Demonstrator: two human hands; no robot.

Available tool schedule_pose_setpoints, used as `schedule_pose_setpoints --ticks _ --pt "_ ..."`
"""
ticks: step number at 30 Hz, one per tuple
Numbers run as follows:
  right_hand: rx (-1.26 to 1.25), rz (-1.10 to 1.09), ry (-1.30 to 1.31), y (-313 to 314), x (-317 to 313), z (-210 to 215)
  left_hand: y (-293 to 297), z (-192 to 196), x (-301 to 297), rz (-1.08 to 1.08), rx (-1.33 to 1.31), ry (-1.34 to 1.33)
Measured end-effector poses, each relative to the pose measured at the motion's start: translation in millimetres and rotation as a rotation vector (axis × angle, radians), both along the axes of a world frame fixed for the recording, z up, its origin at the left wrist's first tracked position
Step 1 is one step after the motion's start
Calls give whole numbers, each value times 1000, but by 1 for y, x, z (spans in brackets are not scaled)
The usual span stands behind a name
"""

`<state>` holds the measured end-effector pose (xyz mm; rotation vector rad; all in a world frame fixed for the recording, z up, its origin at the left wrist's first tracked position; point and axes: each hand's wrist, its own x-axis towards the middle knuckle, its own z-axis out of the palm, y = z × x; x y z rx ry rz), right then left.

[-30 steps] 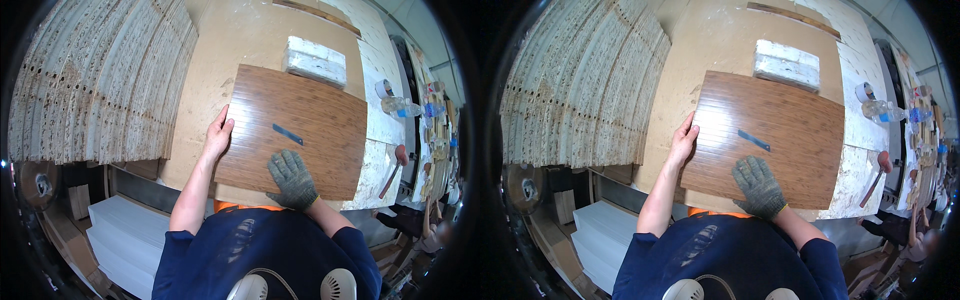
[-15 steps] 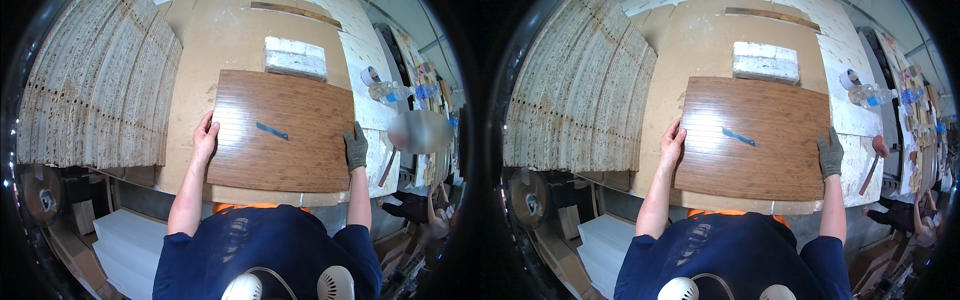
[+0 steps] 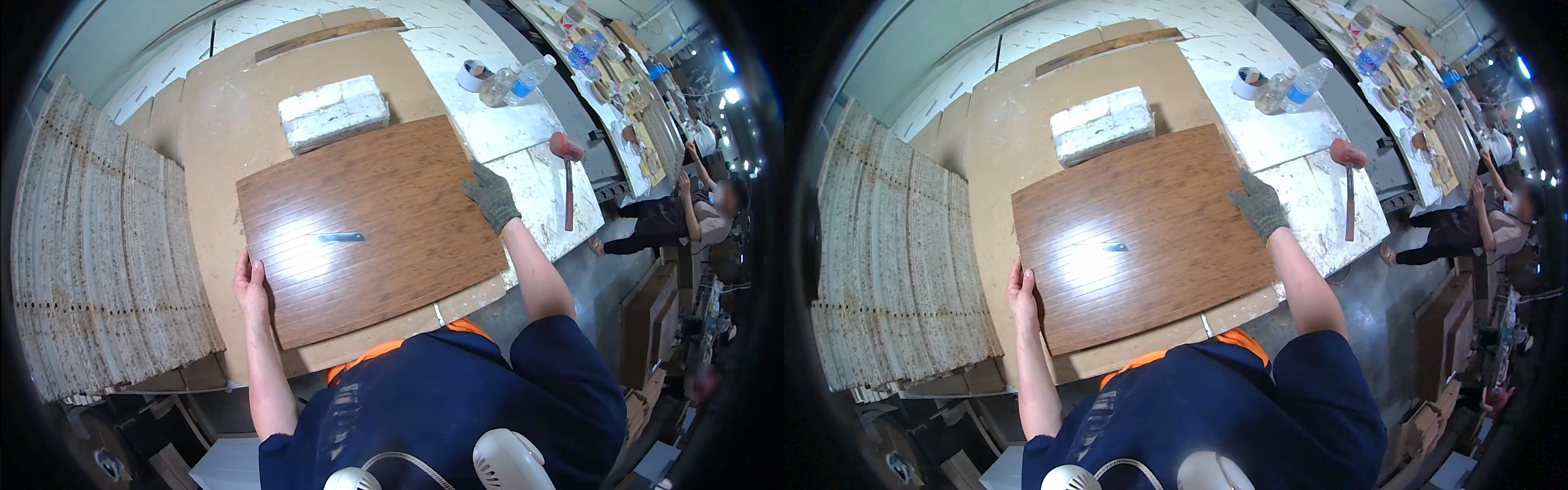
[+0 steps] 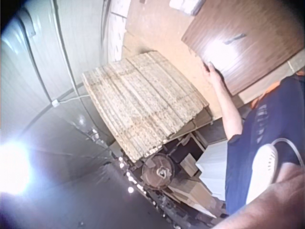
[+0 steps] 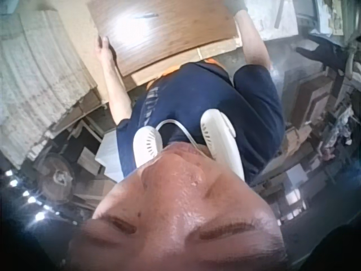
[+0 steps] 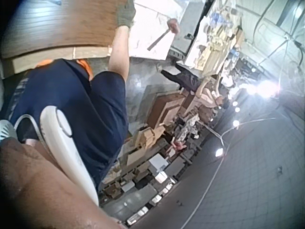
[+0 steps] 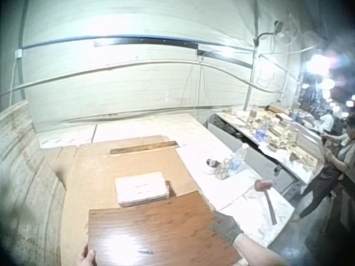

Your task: The person uses a small blade to scrape the edges and corners of a rectangular wooden panel, then wipes the surface with a gloved hand.

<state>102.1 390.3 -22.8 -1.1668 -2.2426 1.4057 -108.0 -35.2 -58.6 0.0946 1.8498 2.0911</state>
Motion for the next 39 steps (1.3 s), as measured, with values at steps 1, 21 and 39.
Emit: schedule_pose_setpoints --ticks 1,21,39 --pt "23 7 8 2 1 -11 -3 -4 0 21 -14 0" --pt "-184 -114 191 4 5 -16 7 21 6 109 -69 -89" --pt "-178 -114 164 -2 2 -12 6 28 7 92 -141 -77"
